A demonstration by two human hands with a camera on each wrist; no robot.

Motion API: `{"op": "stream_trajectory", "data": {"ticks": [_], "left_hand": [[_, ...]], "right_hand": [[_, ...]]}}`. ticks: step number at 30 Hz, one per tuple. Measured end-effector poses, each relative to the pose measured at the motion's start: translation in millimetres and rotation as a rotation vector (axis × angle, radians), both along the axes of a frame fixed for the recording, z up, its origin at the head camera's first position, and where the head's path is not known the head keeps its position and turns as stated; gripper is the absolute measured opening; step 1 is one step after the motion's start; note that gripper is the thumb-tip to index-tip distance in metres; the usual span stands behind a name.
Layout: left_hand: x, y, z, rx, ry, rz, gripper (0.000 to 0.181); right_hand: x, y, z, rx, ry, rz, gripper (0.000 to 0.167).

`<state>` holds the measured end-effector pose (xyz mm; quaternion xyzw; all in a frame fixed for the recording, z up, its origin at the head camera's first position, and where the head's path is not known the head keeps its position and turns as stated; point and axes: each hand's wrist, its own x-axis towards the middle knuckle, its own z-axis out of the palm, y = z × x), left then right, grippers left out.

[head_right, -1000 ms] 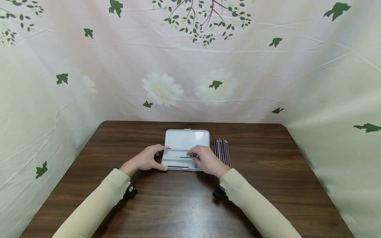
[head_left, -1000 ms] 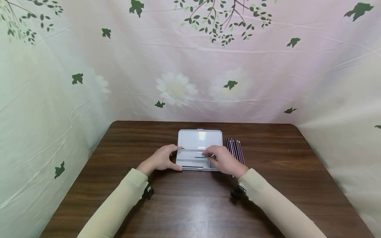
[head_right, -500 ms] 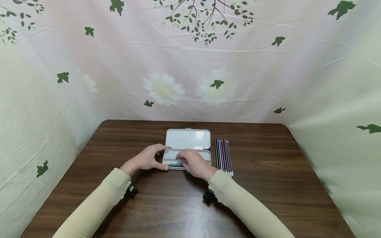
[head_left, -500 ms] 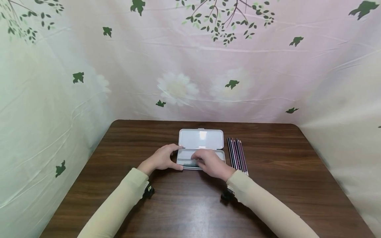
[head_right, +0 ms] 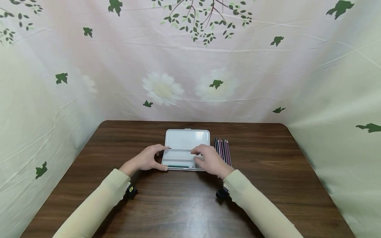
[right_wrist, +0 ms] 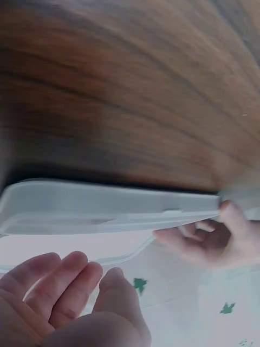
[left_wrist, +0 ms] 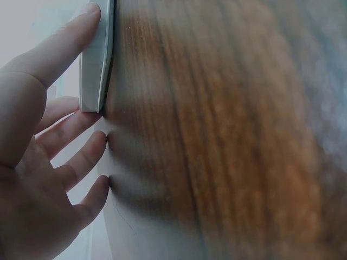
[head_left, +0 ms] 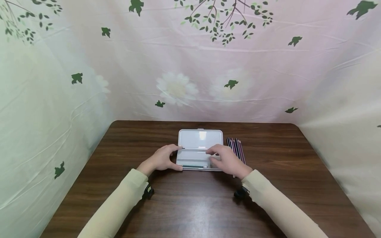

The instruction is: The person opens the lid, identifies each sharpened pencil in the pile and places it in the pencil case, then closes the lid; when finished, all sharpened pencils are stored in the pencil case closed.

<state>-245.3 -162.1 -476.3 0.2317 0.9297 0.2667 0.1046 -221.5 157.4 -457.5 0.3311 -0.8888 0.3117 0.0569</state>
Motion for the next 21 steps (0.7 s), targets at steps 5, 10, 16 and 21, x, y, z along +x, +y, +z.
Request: {"op": "stream_trajectory", "data": {"ticks": [5, 10, 16, 21], "left_hand": [[-1.6, 0.0, -1.7, -0.004, -0.001, 0.003, 0.097], [-1.4, 0.0, -0.9, 0.001, -0.01, 0.009, 0.097], [0.1, 0.1, 0.2, 0.005, -0.015, 0.014, 0.097], [1.2, 0.1, 2.0, 0.014, -0.022, 0.012, 0.096]], "right_hand": [[0.7, 20.6, 1.7, 0.013, 0.004, -0.041, 0.022], [1.1, 43.7, 1.9, 0.017, 0.03, -0.087, 0.023], [0.1, 74.8, -1.6, 0.025, 0.027, -0.161, 0.022], [-0.3, 100.9, -5.9, 0.061, 0.002, -0.216, 0.02]]}}
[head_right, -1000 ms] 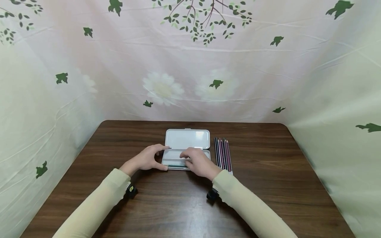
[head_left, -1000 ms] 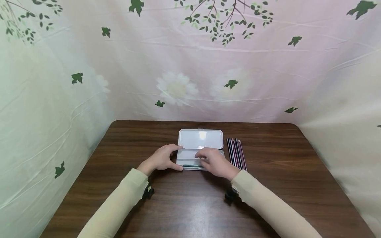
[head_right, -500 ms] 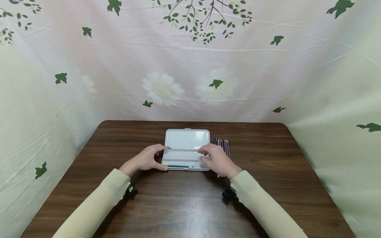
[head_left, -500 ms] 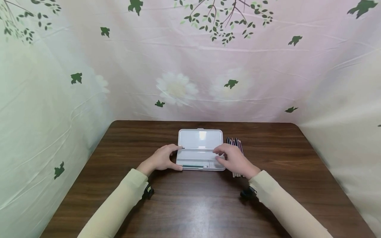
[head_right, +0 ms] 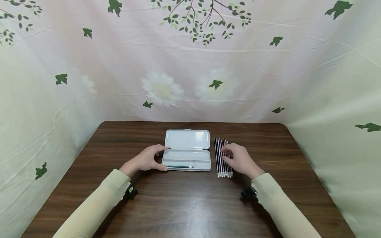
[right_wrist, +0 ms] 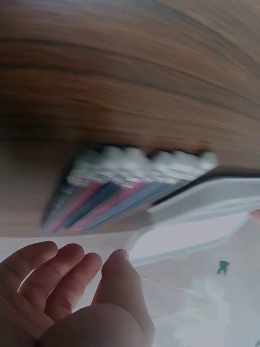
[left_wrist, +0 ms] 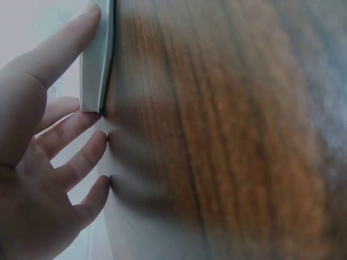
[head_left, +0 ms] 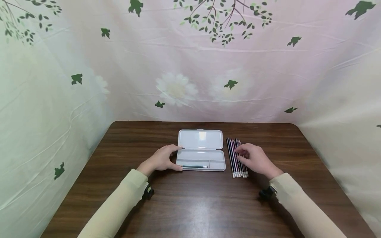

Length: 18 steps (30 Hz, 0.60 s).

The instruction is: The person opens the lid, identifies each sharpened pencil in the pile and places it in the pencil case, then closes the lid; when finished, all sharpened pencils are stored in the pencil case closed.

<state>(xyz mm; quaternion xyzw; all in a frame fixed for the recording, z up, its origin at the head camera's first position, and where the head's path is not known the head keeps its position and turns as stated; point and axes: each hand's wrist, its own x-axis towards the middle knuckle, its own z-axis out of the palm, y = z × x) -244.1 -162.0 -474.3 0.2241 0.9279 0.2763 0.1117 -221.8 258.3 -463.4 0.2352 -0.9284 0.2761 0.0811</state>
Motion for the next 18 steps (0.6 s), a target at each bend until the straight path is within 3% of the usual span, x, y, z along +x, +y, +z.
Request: {"op": "stream_trajectory", "data": {"ticks": [8, 18], "left_hand": [[0.9, -0.4, 0.6, -0.002, 0.002, 0.002, 0.097], [-0.8, -0.5, -0.8, -0.003, 0.026, -0.019, 0.098]], "right_hand": [[-1.2, 22.9, -7.0, 0.035, -0.07, -0.026, 0.021], [-1.9, 28.2, -10.4, 0.076, -0.067, 0.003, 0.024]]}}
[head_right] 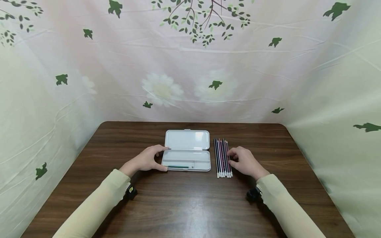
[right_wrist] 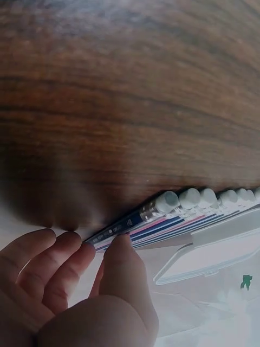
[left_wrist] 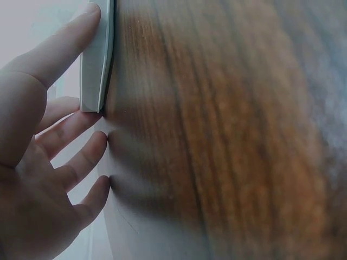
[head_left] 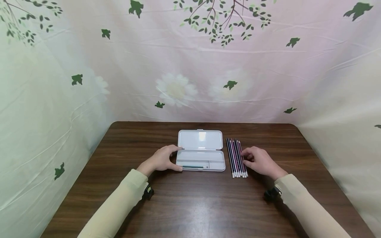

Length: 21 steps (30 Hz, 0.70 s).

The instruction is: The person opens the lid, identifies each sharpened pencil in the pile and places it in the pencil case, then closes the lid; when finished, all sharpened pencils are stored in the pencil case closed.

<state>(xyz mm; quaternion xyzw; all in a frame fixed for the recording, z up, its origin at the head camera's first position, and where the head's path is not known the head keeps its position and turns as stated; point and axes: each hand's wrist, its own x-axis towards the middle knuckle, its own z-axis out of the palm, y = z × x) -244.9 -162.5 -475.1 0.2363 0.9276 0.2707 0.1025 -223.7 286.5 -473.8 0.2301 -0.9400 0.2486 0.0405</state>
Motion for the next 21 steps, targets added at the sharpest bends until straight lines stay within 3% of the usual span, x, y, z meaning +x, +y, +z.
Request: {"op": "stream_trajectory", "data": {"ticks": [11, 21], "left_hand": [[-0.6, -0.1, -1.0, -0.01, 0.004, 0.004, 0.098], [-1.5, -0.1, -1.4, -0.003, 0.013, -0.003, 0.098]], "right_hand": [[-0.9, 1.4, 2.5, 0.02, -0.056, -0.026, 0.018], [-1.9, 4.0, 1.8, 0.038, -0.032, -0.012, 0.015]]}}
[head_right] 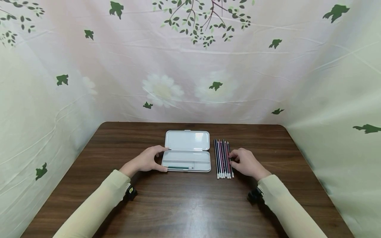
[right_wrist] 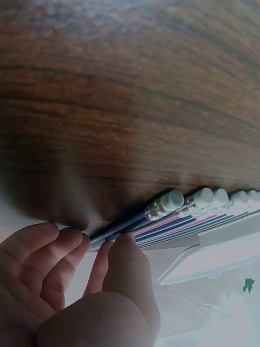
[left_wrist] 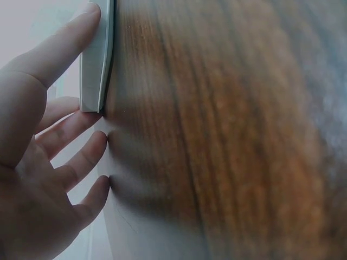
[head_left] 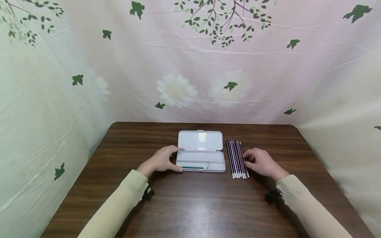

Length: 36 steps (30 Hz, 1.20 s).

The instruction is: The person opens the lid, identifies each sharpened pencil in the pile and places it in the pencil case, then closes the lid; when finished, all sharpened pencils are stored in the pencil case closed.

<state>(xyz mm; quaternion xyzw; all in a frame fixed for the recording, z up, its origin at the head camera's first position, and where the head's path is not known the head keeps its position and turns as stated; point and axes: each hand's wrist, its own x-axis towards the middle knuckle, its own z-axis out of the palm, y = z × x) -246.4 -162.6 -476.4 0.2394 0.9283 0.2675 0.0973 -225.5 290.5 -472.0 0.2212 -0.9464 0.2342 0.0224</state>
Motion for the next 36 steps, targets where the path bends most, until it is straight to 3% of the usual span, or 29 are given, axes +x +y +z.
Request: {"op": "stream_trajectory", "data": {"ticks": [7, 13, 23, 36], "left_hand": [[-0.1, -0.5, 0.4, 0.001, -0.007, -0.001, 0.098], [0.3, -0.4, 0.2, 0.003, -0.009, 0.003, 0.098], [1.5, -0.8, 0.5, 0.015, -0.015, 0.009, 0.097], [1.8, 0.0, 1.7, 0.005, -0.016, 0.01, 0.097]], "right_hand": [[-0.9, 0.9, 1.7, 0.006, -0.006, 0.017, 0.019], [-1.4, 1.3, 2.7, 0.03, -0.009, 0.008, 0.013], [0.3, -1.6, 6.5, 0.002, -0.118, -0.111, 0.02], [2.3, 4.4, 14.0, 0.003, -0.161, -0.189, 0.031]]}}
